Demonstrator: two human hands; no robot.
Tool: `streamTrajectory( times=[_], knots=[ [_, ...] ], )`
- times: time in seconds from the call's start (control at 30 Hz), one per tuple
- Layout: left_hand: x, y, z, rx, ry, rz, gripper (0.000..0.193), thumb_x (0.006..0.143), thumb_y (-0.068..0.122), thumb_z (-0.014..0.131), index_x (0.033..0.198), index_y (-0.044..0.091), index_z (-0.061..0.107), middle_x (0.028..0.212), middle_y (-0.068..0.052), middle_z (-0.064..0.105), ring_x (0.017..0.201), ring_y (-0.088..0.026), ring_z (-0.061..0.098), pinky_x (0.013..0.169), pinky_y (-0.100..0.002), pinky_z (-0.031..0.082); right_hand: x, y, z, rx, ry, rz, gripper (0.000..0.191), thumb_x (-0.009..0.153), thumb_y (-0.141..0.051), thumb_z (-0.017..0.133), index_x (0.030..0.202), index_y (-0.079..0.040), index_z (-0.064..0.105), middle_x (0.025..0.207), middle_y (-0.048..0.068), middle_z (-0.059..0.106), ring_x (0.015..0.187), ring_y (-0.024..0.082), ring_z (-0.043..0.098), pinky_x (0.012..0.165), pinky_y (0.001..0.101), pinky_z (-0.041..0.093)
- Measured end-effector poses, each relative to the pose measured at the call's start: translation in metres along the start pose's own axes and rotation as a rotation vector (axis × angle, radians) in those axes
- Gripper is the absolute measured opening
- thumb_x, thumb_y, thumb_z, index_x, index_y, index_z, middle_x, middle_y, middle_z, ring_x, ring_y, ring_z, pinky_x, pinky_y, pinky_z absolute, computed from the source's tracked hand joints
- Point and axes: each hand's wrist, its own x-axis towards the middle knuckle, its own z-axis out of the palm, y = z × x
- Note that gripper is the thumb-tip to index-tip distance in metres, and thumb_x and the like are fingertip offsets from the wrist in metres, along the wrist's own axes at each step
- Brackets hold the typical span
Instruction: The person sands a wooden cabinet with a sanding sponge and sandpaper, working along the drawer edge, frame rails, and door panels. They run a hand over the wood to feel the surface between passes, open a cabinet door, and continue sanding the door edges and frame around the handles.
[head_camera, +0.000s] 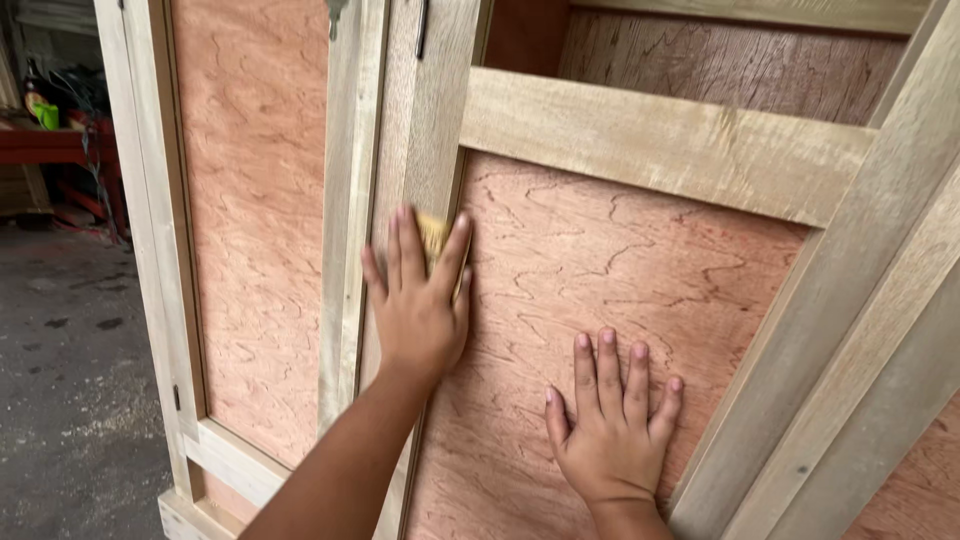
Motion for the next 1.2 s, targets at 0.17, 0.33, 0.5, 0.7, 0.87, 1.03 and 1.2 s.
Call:
streamTrajectory(
  times=[0.17,0.33,0.5,0.7,0.87,1.03,1.2],
  knots=[
    [0.014,0.014,-0.019,-0.012,0.032,-0.019,0.058,0.106,0.035,0.047,0.162,0.037,0.031,0.171,-0.021,0.015,0.159,-0.033,0.013,0.126,-0.058,0.003,-0.002,0.001,-0.001,0.003,0.044,-0.023,0.067,0.101,-0.051,0.049,0.158,-0.016,0.048,0.169,0.005,0.03,0.158,0.03,0.014,0.123,0.0621,0.007],
    [-0.136,0.003,-0.027,0.061,-0.109,-0.014,0.063,0.094,0.039,0.049,0.155,0.035,0.034,0.163,-0.021,0.022,0.152,-0.036,0.015,0.12,-0.062,0.001,-0.005,0.001,-0.004,-0.014,0.025,-0.06,0.068,0.099,-0.051,0.05,0.158,-0.015,0.049,0.169,0.005,0.033,0.156,0.03,0.018,0.123,0.0599,0.008],
    [-0.068,0.004,0.001,0.015,0.022,-0.065,0.056,0.104,0.042,0.042,0.159,0.034,0.034,0.168,-0.016,0.021,0.157,-0.032,0.015,0.124,-0.059,0.002,-0.005,0.0,-0.005,0.012,0.052,-0.052,0.068,0.098,-0.05,0.05,0.155,-0.014,0.05,0.167,0.005,0.034,0.155,0.031,0.02,0.122,0.06,0.009],
    [0.04,0.014,-0.01,-0.004,0.045,-0.002,0.053,0.109,0.041,0.038,0.161,0.035,0.035,0.172,-0.013,0.014,0.159,-0.027,0.011,0.125,-0.058,0.0,-0.007,0.001,-0.005,0.008,0.042,-0.05,0.067,0.099,-0.05,0.05,0.154,-0.013,0.052,0.166,0.006,0.036,0.156,0.031,0.02,0.123,0.06,0.008],
    [-0.107,0.005,-0.027,0.036,-0.008,0.019,0.054,0.104,0.042,0.04,0.157,0.032,0.038,0.167,-0.02,0.023,0.156,-0.031,0.017,0.124,-0.057,0.004,-0.005,0.001,-0.006,0.004,0.021,-0.058,0.068,0.098,-0.051,0.05,0.155,-0.012,0.052,0.167,0.007,0.036,0.156,0.032,0.018,0.123,0.0597,0.007],
    [-0.102,0.003,-0.01,0.01,0.013,-0.027,0.055,0.105,0.042,0.038,0.159,0.034,0.034,0.167,-0.023,0.017,0.156,-0.035,0.013,0.123,-0.059,0.004,-0.003,0.0,-0.005,0.005,0.044,-0.052,0.069,0.098,-0.051,0.049,0.155,-0.013,0.05,0.167,0.007,0.034,0.156,0.031,0.016,0.123,0.0602,0.007],
    [0.047,0.019,-0.012,-0.003,0.078,-0.02,0.053,0.11,0.045,0.039,0.162,0.036,0.033,0.172,-0.017,0.013,0.16,-0.031,0.011,0.125,-0.059,0.001,-0.005,0.002,-0.003,-0.018,0.044,-0.064,0.069,0.1,-0.051,0.049,0.157,-0.012,0.05,0.168,0.007,0.033,0.157,0.032,0.016,0.123,0.0598,0.008]
  ],
)
